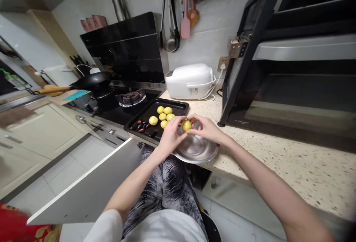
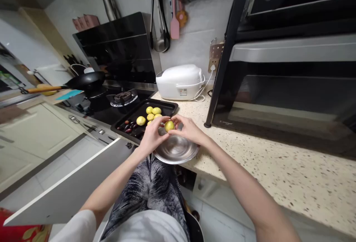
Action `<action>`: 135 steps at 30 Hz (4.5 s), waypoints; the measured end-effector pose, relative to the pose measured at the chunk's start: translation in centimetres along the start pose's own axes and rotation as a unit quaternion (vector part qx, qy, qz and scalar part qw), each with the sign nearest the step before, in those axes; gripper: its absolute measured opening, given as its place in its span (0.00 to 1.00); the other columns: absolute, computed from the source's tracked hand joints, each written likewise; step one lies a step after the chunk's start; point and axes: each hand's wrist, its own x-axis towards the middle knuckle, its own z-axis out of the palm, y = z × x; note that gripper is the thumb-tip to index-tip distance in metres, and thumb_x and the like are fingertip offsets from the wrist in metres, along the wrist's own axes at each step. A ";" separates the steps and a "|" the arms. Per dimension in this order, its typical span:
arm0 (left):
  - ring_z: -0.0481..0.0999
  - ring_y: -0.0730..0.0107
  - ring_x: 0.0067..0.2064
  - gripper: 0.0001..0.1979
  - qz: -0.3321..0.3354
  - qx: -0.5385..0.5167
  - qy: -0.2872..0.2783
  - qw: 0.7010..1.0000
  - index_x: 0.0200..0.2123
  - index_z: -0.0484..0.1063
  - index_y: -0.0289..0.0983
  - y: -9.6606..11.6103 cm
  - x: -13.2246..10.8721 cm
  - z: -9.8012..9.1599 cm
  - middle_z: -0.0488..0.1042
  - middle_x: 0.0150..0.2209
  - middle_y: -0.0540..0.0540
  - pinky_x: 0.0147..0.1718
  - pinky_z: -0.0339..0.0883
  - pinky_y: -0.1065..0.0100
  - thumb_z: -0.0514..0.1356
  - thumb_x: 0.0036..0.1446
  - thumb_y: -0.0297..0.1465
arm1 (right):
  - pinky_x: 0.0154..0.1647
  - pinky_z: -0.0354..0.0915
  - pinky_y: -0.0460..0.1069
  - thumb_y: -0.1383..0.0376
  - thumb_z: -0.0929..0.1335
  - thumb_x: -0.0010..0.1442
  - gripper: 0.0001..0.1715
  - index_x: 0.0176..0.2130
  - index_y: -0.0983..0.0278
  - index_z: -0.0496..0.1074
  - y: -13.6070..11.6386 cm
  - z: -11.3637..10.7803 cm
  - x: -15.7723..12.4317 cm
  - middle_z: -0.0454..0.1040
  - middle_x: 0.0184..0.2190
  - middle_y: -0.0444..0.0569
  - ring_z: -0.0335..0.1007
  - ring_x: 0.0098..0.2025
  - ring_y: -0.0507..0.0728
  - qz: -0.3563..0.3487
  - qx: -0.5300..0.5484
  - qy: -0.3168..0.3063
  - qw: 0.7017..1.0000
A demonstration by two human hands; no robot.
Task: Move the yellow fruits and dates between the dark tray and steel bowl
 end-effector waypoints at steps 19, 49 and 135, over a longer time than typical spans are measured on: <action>0.77 0.57 0.60 0.09 -0.075 -0.001 -0.021 0.997 0.48 0.76 0.42 2.6 -7.1 -1.0 0.82 0.49 0.44 0.72 0.54 0.40 0.57 0.72 0.34 | 0.37 0.64 0.51 0.69 0.70 0.53 0.15 0.42 0.62 0.71 1.4 -0.9 -0.6 0.76 0.37 0.48 0.71 0.36 0.58 0.008 -0.239 -0.109 0.965; 0.74 0.49 0.55 0.22 -0.181 0.171 -0.014 0.968 0.53 0.72 0.38 -6.3 -3.1 -1.9 0.68 0.54 0.38 0.53 0.75 0.49 0.63 0.55 0.19 | 0.47 0.71 0.56 0.67 0.70 0.63 0.16 0.52 0.63 0.75 1.6 -1.0 -0.5 0.79 0.46 0.54 0.75 0.42 0.60 -0.014 -0.213 -0.119 0.970; 0.70 0.48 0.65 0.28 -0.069 0.231 -0.120 0.963 0.64 0.68 0.35 -8.8 1.1 0.0 0.70 0.62 0.31 0.64 0.62 0.42 0.50 0.62 0.16 | 0.49 0.72 0.55 0.54 0.74 0.62 0.16 0.43 0.62 0.80 -0.7 -4.6 -0.4 0.83 0.43 0.52 0.78 0.44 0.61 0.047 -0.104 -0.183 0.977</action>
